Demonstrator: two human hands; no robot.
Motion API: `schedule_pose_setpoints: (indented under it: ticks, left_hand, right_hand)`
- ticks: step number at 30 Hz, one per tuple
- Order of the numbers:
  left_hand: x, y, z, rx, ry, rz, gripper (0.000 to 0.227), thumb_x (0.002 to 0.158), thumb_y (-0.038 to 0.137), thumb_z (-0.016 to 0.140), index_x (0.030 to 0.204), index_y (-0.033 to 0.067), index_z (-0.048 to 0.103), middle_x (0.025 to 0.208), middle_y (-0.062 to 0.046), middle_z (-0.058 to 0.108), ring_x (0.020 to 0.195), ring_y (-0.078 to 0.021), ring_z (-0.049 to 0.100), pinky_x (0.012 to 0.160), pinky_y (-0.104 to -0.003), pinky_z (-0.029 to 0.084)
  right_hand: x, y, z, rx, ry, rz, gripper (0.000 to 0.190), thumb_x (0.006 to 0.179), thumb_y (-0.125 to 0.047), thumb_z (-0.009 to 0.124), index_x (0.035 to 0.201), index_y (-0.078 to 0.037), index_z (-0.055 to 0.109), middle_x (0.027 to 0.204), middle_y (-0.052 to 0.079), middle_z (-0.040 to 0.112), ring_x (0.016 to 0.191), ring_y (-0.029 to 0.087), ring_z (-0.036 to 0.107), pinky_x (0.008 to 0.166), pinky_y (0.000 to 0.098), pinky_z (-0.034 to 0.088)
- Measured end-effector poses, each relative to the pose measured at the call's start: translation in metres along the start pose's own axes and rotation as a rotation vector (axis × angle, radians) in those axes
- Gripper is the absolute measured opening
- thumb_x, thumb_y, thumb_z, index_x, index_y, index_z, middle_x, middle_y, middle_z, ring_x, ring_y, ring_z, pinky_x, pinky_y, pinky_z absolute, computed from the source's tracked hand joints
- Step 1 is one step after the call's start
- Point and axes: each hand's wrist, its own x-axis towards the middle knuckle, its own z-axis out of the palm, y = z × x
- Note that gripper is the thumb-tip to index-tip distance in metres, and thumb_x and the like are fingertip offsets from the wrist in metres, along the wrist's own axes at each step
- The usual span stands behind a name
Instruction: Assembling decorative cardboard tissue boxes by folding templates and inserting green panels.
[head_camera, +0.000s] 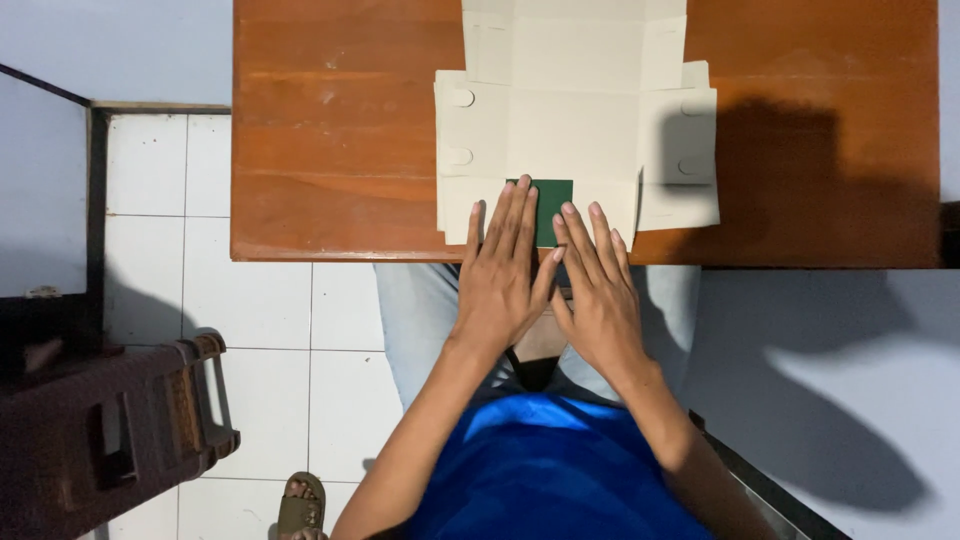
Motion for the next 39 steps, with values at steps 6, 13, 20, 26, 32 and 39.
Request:
schedule_pose_setpoints:
  ticks: [6, 13, 20, 26, 32, 39]
  left_hand:
    - [-0.022, -0.003, -0.028, 0.000, -0.133, -0.001, 0.064, 0.106, 0.038, 0.052, 0.156, 0.0010, 0.041, 0.164, -0.017, 0.038, 0.153, -0.0285, 0.036, 0.129, -0.051, 0.016]
    - [-0.012, -0.013, -0.054, -0.081, -0.119, -0.021, 0.059, 0.104, 0.034, 0.058, 0.152, 0.0019, 0.048, 0.157, -0.022, 0.046, 0.147, -0.0343, 0.045, 0.126, -0.053, 0.023]
    - [0.007, -0.046, -0.055, -0.065, 0.091, -0.190, 0.061, 0.102, 0.025, 0.064, 0.155, 0.0025, 0.045, 0.149, -0.025, 0.055, 0.146, -0.0405, 0.044, 0.121, -0.058, 0.028]
    - [0.016, -0.031, -0.067, -0.068, 0.084, -0.187, 0.068, 0.102, 0.019, 0.065, 0.160, 0.0029, 0.035, 0.139, -0.030, 0.064, 0.145, -0.0435, 0.046, 0.122, -0.058, 0.023]
    - [0.018, -0.022, -0.068, -0.016, 0.126, -0.128, 0.065, 0.098, 0.020, 0.069, 0.157, 0.0053, 0.043, 0.143, -0.026, 0.063, 0.143, -0.0405, 0.050, 0.122, -0.056, 0.027]
    - [0.031, -0.057, -0.051, -0.291, 0.203, -0.294, 0.048, 0.097, 0.012, 0.066, 0.144, 0.0018, 0.058, 0.122, -0.023, 0.068, 0.118, -0.0425, 0.064, 0.102, -0.053, 0.047]
  right_hand:
    - [0.000, -0.001, -0.002, 0.049, 0.016, 0.012, 0.078, 0.088, -0.009, 0.072, 0.159, -0.008, 0.040, 0.169, 0.007, 0.031, 0.158, 0.030, 0.018, 0.127, 0.0455, 0.016]
    - [0.000, -0.001, 0.003, 0.112, 0.024, 0.022, 0.069, 0.096, -0.014, 0.068, 0.159, -0.009, 0.041, 0.170, 0.006, 0.031, 0.158, 0.029, 0.018, 0.127, 0.0456, 0.013]
    - [-0.001, -0.002, 0.005, 0.132, 0.022, 0.032, 0.069, 0.097, -0.015, 0.069, 0.159, -0.006, 0.041, 0.169, 0.009, 0.031, 0.158, 0.032, 0.016, 0.127, 0.0481, 0.012]
    - [-0.001, -0.003, 0.004, 0.141, 0.019, 0.039, 0.069, 0.097, -0.015, 0.068, 0.159, -0.006, 0.040, 0.169, 0.010, 0.031, 0.158, 0.032, 0.015, 0.126, 0.0488, 0.012]
    - [-0.001, -0.003, 0.004, 0.132, 0.010, 0.030, 0.069, 0.098, -0.017, 0.068, 0.160, -0.007, 0.038, 0.171, 0.009, 0.028, 0.159, 0.031, 0.013, 0.127, 0.0481, 0.010]
    - [-0.002, 0.000, 0.008, 0.125, 0.014, 0.019, 0.071, 0.098, -0.016, 0.068, 0.160, -0.006, 0.037, 0.171, 0.010, 0.026, 0.159, 0.031, 0.009, 0.126, 0.0486, 0.008]
